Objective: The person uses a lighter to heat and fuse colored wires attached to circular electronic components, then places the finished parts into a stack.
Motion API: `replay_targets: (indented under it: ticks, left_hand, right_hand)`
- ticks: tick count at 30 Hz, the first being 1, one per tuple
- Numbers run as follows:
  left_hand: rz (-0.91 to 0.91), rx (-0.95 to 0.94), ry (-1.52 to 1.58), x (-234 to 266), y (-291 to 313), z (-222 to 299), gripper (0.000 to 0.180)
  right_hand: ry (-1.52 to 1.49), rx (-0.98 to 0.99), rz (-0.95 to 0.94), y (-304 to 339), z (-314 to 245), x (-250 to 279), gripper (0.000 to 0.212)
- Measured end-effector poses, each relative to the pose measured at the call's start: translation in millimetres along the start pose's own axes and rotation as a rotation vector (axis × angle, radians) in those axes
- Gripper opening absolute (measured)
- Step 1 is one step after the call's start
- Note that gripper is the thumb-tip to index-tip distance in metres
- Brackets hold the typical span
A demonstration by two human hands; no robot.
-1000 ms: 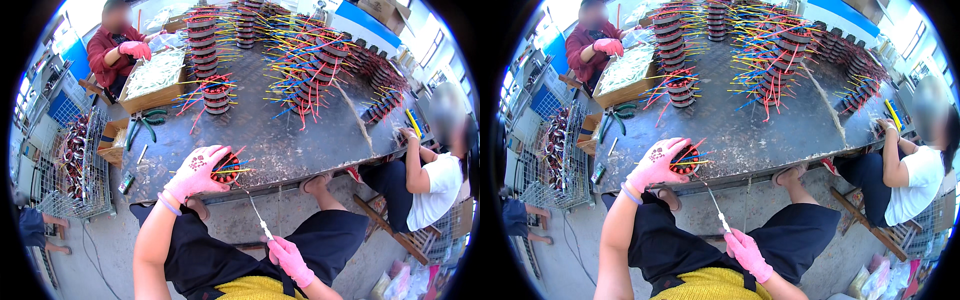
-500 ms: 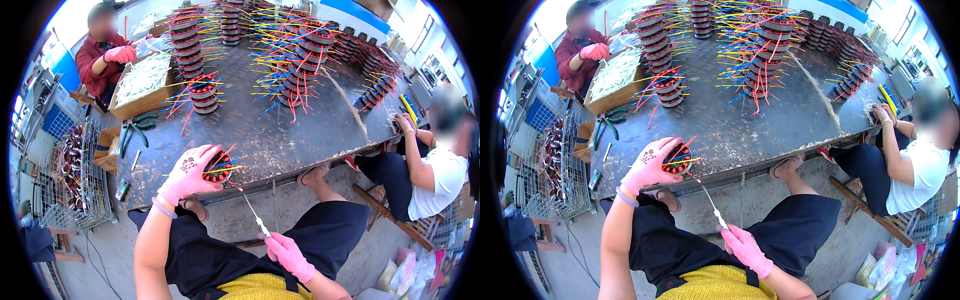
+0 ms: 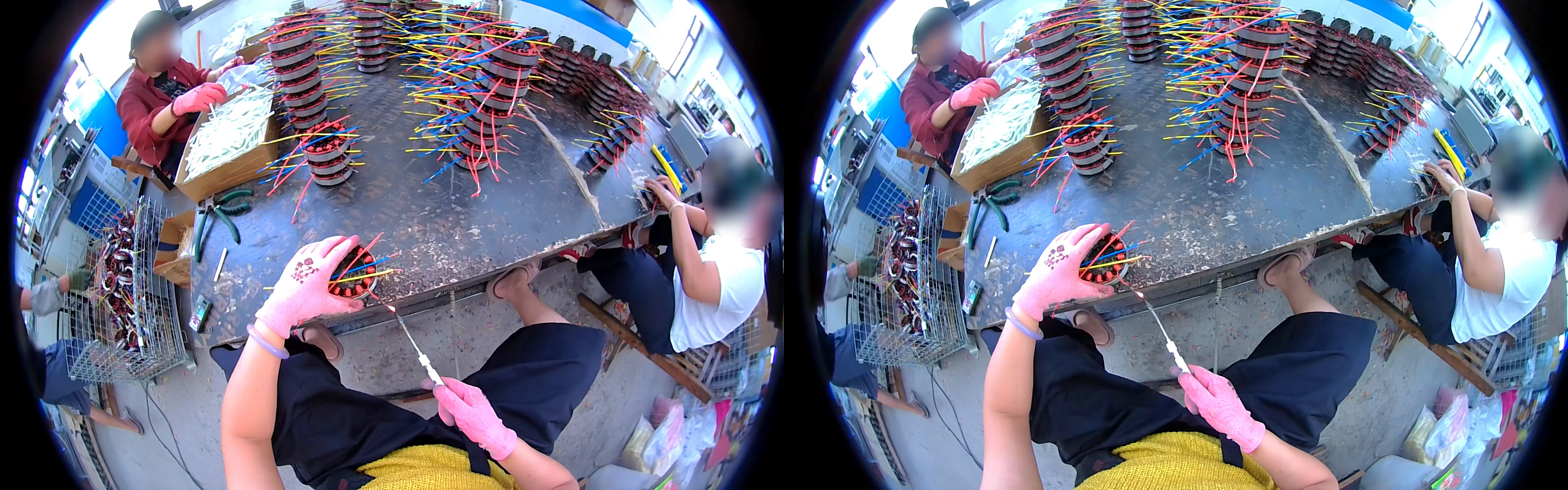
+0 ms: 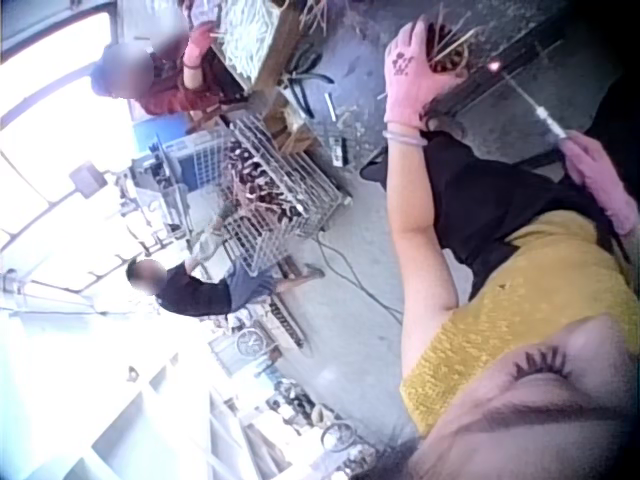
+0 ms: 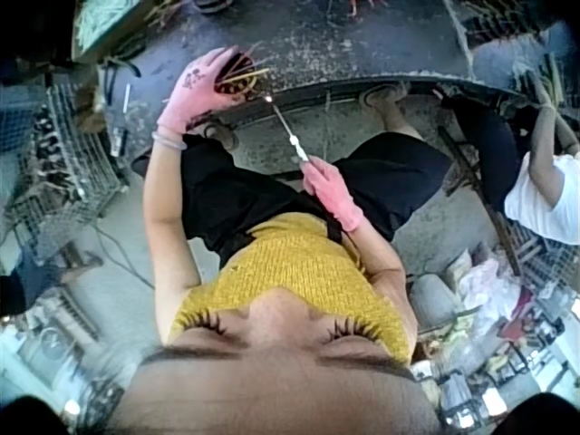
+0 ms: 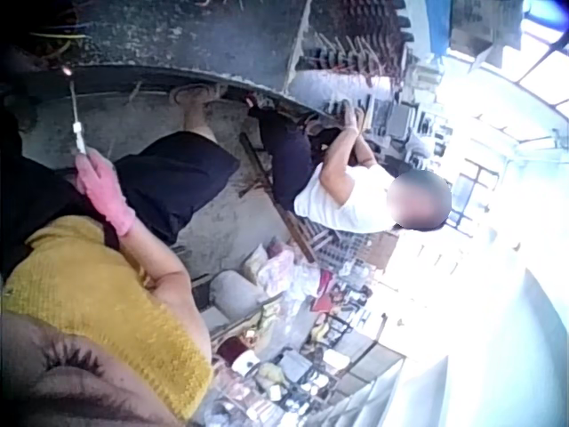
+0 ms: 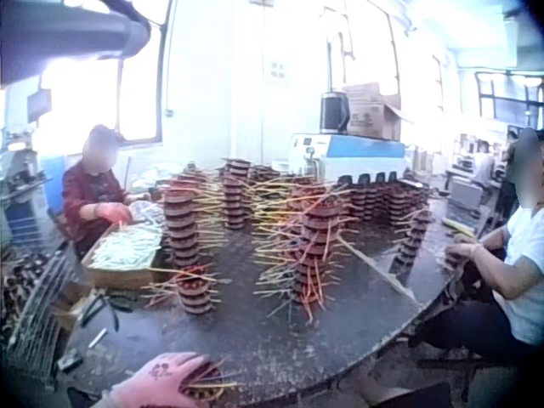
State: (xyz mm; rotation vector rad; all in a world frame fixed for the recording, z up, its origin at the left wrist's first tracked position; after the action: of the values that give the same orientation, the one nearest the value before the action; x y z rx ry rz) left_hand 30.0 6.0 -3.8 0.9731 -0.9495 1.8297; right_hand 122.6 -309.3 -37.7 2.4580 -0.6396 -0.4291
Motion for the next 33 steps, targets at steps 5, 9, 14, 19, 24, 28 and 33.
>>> replay_targets:
  ticks: [5,9,14,19,24,28,33]
  left_hand:
    - [0.010,-0.010,-0.009,-3.5,0.4,-2.4,0.096]
    - [0.012,-0.014,-0.016,-3.9,0.7,-3.2,0.097]
    - [0.010,-0.013,-0.018,-4.0,0.4,-2.7,0.097]
    - [0.015,-0.024,-0.018,-3.2,0.5,-2.4,0.097]
    - [0.012,-0.022,-0.022,-3.6,0.8,-2.2,0.096]
    - [0.014,-0.019,-0.018,-4.1,0.6,-1.6,0.097]
    - [0.003,-0.004,-0.012,-2.9,0.6,0.1,0.098]
  right_hand:
    - [-0.025,0.011,0.001,-1.2,5.3,1.5,0.036]
    - [-0.005,-0.001,0.003,0.3,0.9,0.8,0.036]
    - [-0.005,-0.001,0.005,0.4,0.7,0.9,0.035]
    - [-0.029,0.001,0.005,-0.7,5.7,1.2,0.034]
    - [0.001,-0.006,0.015,0.0,3.0,1.2,0.035]
    - [-0.007,-0.002,0.022,-1.1,5.2,1.4,0.035]
    - [0.009,0.013,0.007,-1.4,5.1,1.4,0.037]
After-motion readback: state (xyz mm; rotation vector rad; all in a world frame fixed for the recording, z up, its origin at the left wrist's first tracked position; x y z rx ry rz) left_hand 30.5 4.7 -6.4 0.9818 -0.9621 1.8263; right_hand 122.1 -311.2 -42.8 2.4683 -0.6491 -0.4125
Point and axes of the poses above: each hand's wrist, its own y-axis away from the middle knuckle, its own x-axis out of the back of the hand, z = x × y, the point moved 1 cm from there along -y, towards the middle knuckle, and after that the axes turned 7 degrees about z, right-handed, at the moved point
